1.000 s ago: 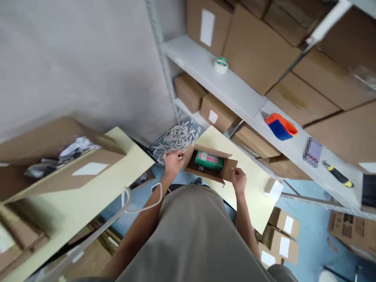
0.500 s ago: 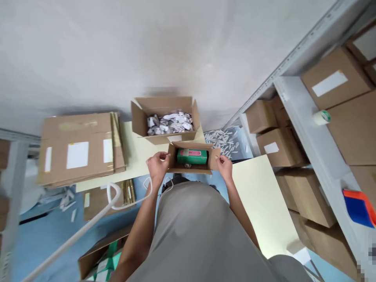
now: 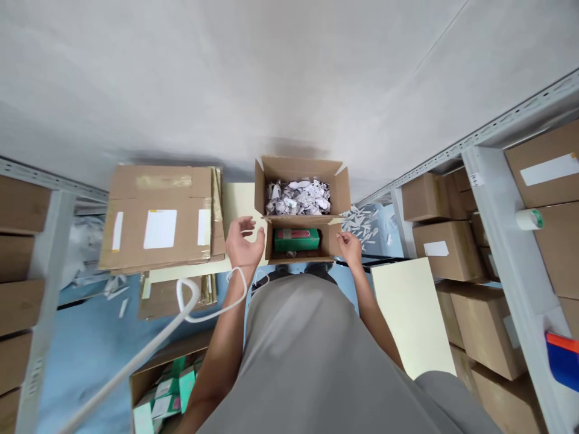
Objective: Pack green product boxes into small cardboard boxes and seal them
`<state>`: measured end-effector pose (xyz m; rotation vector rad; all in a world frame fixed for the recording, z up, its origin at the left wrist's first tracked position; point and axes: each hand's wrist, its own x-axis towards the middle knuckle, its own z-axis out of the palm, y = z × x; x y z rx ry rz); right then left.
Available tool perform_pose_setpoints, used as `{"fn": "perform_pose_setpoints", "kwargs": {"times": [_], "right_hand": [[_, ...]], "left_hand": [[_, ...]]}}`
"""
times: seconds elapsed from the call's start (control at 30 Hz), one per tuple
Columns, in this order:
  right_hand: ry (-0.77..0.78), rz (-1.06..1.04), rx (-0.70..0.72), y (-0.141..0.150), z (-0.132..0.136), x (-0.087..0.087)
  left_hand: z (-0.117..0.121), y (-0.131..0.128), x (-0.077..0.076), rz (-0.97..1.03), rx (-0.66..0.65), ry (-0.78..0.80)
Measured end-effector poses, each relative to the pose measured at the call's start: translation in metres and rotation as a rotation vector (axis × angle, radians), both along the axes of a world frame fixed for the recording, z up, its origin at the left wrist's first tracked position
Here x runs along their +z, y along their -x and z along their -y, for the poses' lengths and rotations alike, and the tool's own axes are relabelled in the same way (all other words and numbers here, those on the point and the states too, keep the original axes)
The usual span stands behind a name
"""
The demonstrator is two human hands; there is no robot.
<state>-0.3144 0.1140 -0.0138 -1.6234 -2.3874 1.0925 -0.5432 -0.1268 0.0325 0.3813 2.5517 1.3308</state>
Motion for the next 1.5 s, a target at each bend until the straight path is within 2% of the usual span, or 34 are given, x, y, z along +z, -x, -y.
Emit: {"fn": "perform_pose_setpoints", "kwargs": {"times": [0.03,0.1,0.17,0.23,0.33,0.43,0.5,0.6,0.67,0.77,0.87,0.97,1.03,1.1,1.2,1.33,1.4,1.5], "right_hand": [[0.000,-0.011,-0.008,0.001,-0.002,0.001],[-0.006,-0.022,-0.018,0.004,-0.004,0.004],[-0.016,-0.024,-0.027,0.007,-0.004,0.008],[-0.027,-0.038,-0.036,0.009,-0.002,0.013],[-0.029,-0.084,-0.046,0.007,0.001,0.020],[0.001,-0.117,-0.060,0.000,0.003,0.025],[0.016,-0.132,-0.075,-0.005,0.004,0.028],[0.022,-0.150,-0.089,-0.010,0.004,0.031],[0.011,-0.168,-0.089,-0.011,0.002,0.035],[-0.022,-0.209,-0.084,-0.009,0.000,0.045],[-0.024,-0.270,-0.064,-0.002,0.000,0.061],[0.076,-0.386,-0.001,0.010,0.005,0.080],[0.220,-0.460,0.074,0.020,0.011,0.087],[0.375,-0.484,0.155,0.028,0.017,0.086],[0.472,-0.406,0.220,0.035,0.023,0.069],[0.321,-0.178,0.223,0.039,0.022,0.040],[0.249,-0.101,0.241,0.040,0.020,0.033],[0.182,-0.076,0.296,0.041,0.020,0.036]], "left_hand": [[-0.009,0.006,0.010,-0.064,-0.036,-0.064],[-0.035,0.021,0.024,-0.151,-0.190,-0.108],[-0.069,0.040,0.025,-0.205,-0.360,-0.020],[-0.105,0.060,0.012,-0.187,-0.441,0.183],[-0.151,0.085,-0.019,0.000,-0.525,0.547],[-0.175,0.097,-0.040,0.188,-0.596,0.789],[-0.180,0.099,-0.045,0.240,-0.621,0.855],[-0.174,0.100,-0.045,0.220,-0.630,0.854],[-0.165,0.100,-0.041,0.136,-0.615,0.771],[-0.144,0.096,-0.023,-0.017,-0.575,0.509],[-0.115,0.082,0.010,-0.055,-0.579,0.135],[-0.086,0.059,0.038,0.124,-0.727,-0.174],[-0.070,0.042,0.043,0.295,-0.864,-0.249],[-0.060,0.026,0.034,0.404,-0.925,-0.253],[-0.054,0.006,0.002,0.465,-0.886,-0.205],[-0.055,-0.011,-0.037,0.439,-0.802,0.004],[-0.056,-0.015,-0.049,0.367,-0.767,0.108],[-0.053,-0.016,-0.057,0.276,-0.757,0.215]]}}
